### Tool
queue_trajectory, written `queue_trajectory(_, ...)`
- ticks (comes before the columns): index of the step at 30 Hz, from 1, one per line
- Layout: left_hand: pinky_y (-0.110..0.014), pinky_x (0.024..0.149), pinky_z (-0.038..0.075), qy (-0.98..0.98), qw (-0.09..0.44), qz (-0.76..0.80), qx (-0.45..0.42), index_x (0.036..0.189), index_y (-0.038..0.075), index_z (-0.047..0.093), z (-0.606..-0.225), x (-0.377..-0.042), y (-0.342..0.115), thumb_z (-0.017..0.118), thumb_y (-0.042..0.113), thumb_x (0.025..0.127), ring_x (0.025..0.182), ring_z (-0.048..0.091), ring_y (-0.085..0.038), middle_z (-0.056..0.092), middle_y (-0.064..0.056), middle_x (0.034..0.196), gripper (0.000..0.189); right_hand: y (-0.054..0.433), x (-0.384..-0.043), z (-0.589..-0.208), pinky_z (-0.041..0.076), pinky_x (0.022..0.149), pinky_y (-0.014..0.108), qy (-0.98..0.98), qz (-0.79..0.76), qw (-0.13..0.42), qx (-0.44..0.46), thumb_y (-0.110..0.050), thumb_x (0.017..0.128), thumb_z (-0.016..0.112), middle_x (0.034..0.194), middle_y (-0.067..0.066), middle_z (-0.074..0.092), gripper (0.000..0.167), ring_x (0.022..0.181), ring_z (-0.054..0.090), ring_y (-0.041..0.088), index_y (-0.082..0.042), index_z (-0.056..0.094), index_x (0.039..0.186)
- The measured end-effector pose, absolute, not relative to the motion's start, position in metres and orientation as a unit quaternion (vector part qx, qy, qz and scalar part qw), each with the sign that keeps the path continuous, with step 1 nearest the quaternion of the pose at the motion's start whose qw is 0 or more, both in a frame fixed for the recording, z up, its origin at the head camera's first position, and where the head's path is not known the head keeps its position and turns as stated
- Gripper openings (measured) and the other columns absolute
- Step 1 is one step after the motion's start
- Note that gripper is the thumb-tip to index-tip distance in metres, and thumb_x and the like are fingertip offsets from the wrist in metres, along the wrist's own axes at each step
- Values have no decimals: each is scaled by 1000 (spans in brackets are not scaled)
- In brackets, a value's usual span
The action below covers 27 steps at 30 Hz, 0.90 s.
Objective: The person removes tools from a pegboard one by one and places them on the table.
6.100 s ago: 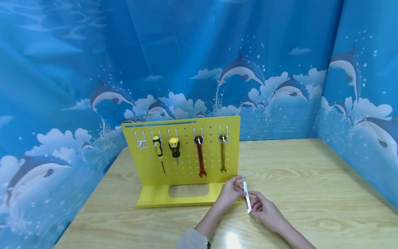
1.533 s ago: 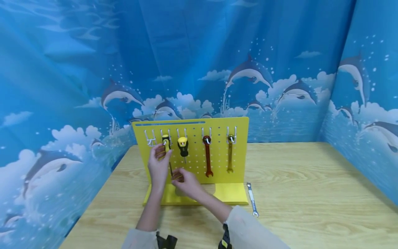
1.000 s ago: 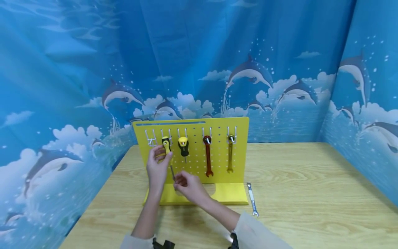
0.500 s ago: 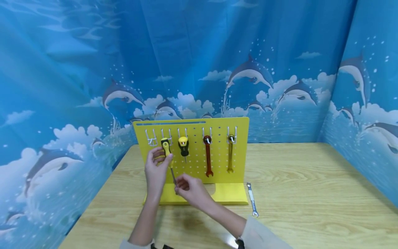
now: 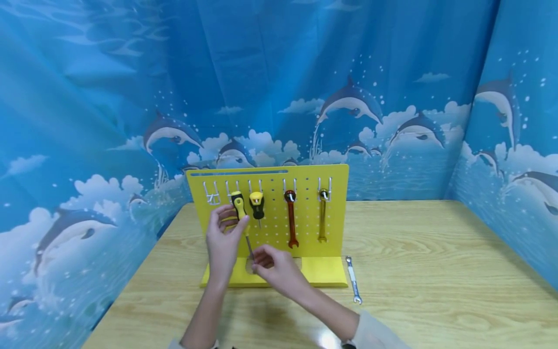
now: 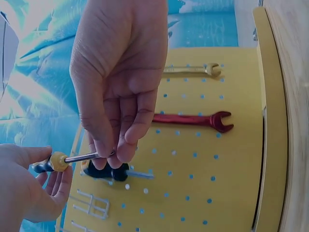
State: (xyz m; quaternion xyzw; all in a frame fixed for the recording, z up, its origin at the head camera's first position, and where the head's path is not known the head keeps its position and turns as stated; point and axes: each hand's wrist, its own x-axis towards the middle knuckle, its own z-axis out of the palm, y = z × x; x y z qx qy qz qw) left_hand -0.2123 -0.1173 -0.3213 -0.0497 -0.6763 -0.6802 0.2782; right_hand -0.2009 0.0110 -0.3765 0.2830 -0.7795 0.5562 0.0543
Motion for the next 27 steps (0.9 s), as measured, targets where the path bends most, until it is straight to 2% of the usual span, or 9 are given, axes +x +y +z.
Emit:
queue_trajectory(9,-28,79,50,-674,266,-682,-102,113,-4,49,-321,-209,-100,71,3,79,90,56,-23,55,-15,104,41,30,-190,-373,51,73,25,-778,558,93,273,2,80,67,87,2,63,19,79,59,15,0,62,97)
queue_trajectory(16,-31,81,50,-679,246,-680,-126,112,-3,50,-324,-209,-83,72,5,78,89,57,-25,56,-15,103,41,47,-180,-369,52,72,28,-772,572,104,256,8,77,66,87,5,62,20,78,60,22,5,60,96)
queue_trajectory(20,-34,83,50,-683,238,-676,-141,113,-2,49,-324,-207,-72,72,7,78,90,57,-25,55,-14,103,42,58,-177,-371,52,71,27,-775,569,120,249,8,77,67,85,5,62,20,76,60,20,5,60,95)
queue_trajectory(27,-35,81,50,-693,227,-664,-166,125,9,48,-329,-208,-55,70,8,80,89,57,-24,54,-12,104,50,77,-178,-381,52,70,26,-767,586,129,226,11,75,66,84,6,62,26,77,60,20,4,60,99)
